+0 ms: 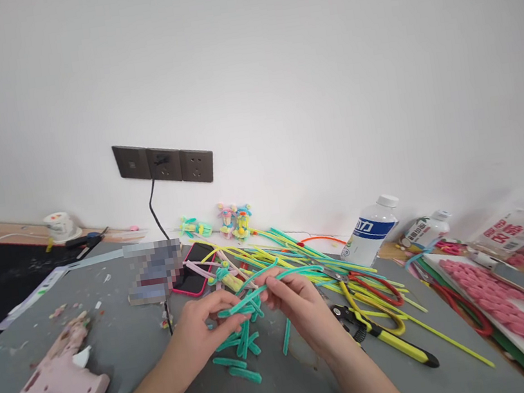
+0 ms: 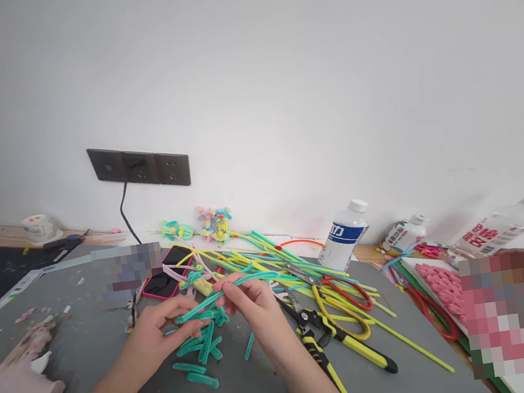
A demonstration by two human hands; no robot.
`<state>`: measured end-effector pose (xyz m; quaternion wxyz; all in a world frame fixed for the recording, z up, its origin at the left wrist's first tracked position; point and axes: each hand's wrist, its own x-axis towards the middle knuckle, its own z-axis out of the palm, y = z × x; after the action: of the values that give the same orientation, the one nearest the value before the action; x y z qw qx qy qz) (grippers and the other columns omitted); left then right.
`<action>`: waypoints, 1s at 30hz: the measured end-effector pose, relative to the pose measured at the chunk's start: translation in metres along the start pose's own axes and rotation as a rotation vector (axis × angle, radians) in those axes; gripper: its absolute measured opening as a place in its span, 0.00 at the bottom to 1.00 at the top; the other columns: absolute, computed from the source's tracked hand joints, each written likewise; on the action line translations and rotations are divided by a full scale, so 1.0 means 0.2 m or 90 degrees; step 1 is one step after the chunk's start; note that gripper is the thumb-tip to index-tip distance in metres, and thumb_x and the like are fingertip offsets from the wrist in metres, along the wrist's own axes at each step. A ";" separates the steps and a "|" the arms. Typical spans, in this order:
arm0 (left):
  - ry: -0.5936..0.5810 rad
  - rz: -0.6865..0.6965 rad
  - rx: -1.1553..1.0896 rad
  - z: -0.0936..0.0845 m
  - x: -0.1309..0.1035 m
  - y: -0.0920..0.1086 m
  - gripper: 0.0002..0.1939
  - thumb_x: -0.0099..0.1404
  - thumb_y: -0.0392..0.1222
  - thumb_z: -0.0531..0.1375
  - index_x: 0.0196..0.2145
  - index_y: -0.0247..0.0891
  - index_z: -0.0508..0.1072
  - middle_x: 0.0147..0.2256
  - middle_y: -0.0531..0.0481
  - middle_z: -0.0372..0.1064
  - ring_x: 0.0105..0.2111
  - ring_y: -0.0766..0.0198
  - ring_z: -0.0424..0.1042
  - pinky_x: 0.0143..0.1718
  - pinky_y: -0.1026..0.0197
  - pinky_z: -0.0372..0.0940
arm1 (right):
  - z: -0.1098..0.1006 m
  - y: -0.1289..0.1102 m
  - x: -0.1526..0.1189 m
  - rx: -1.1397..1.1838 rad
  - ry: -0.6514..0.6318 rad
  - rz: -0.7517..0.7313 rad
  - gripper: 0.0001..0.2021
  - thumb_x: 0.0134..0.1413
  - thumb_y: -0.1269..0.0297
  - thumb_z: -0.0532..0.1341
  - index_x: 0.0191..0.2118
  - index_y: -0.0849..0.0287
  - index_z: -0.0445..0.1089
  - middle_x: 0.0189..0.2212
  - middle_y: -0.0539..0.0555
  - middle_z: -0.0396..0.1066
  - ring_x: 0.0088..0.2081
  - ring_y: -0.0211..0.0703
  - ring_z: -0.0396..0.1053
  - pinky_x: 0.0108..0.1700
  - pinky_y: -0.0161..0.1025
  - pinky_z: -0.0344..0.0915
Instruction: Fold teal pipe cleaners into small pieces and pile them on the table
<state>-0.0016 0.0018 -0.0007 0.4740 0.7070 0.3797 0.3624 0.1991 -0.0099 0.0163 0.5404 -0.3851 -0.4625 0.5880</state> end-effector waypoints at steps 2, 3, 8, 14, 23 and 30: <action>0.001 -0.007 -0.014 0.00 0.00 0.00 0.09 0.65 0.47 0.63 0.37 0.39 0.76 0.33 0.49 0.82 0.34 0.56 0.82 0.35 0.62 0.75 | 0.01 0.00 0.00 -0.039 -0.018 -0.004 0.16 0.53 0.50 0.70 0.33 0.59 0.75 0.27 0.51 0.73 0.28 0.37 0.67 0.33 0.35 0.62; 0.004 -0.009 -0.016 0.00 0.00 -0.01 0.09 0.65 0.47 0.63 0.38 0.39 0.76 0.34 0.49 0.81 0.34 0.56 0.82 0.35 0.62 0.75 | 0.01 0.00 -0.01 -0.050 -0.024 -0.003 0.14 0.53 0.51 0.70 0.33 0.58 0.74 0.27 0.51 0.73 0.29 0.38 0.68 0.34 0.35 0.63; 0.015 0.002 -0.001 -0.01 0.00 0.01 0.08 0.65 0.46 0.63 0.36 0.39 0.76 0.32 0.50 0.81 0.32 0.57 0.81 0.34 0.63 0.74 | 0.02 0.00 -0.02 -0.099 -0.056 -0.003 0.13 0.55 0.53 0.69 0.32 0.57 0.71 0.27 0.50 0.72 0.31 0.39 0.69 0.35 0.36 0.64; 0.026 0.012 0.009 0.00 -0.01 0.03 0.07 0.65 0.45 0.62 0.35 0.39 0.76 0.30 0.50 0.80 0.31 0.58 0.81 0.33 0.64 0.73 | 0.03 -0.02 -0.02 -0.128 -0.054 -0.007 0.15 0.53 0.51 0.69 0.31 0.58 0.70 0.28 0.49 0.68 0.30 0.39 0.66 0.34 0.36 0.63; 0.063 0.014 0.011 -0.01 -0.01 0.04 0.07 0.64 0.46 0.62 0.34 0.40 0.76 0.30 0.50 0.79 0.32 0.58 0.80 0.32 0.65 0.74 | 0.04 0.00 -0.02 -0.151 -0.043 -0.020 0.16 0.53 0.50 0.69 0.30 0.57 0.70 0.30 0.51 0.69 0.32 0.42 0.66 0.35 0.38 0.63; 0.083 0.026 0.004 -0.01 -0.02 0.03 0.07 0.64 0.44 0.62 0.37 0.40 0.76 0.31 0.51 0.79 0.27 0.62 0.79 0.30 0.66 0.73 | 0.06 -0.01 -0.02 -0.089 -0.075 -0.022 0.14 0.54 0.53 0.69 0.29 0.57 0.69 0.30 0.52 0.72 0.31 0.42 0.71 0.37 0.41 0.68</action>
<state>-0.0030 -0.0023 0.0054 0.4390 0.6908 0.3964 0.4159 0.1891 -0.0152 0.0209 0.4940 -0.3783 -0.5404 0.5664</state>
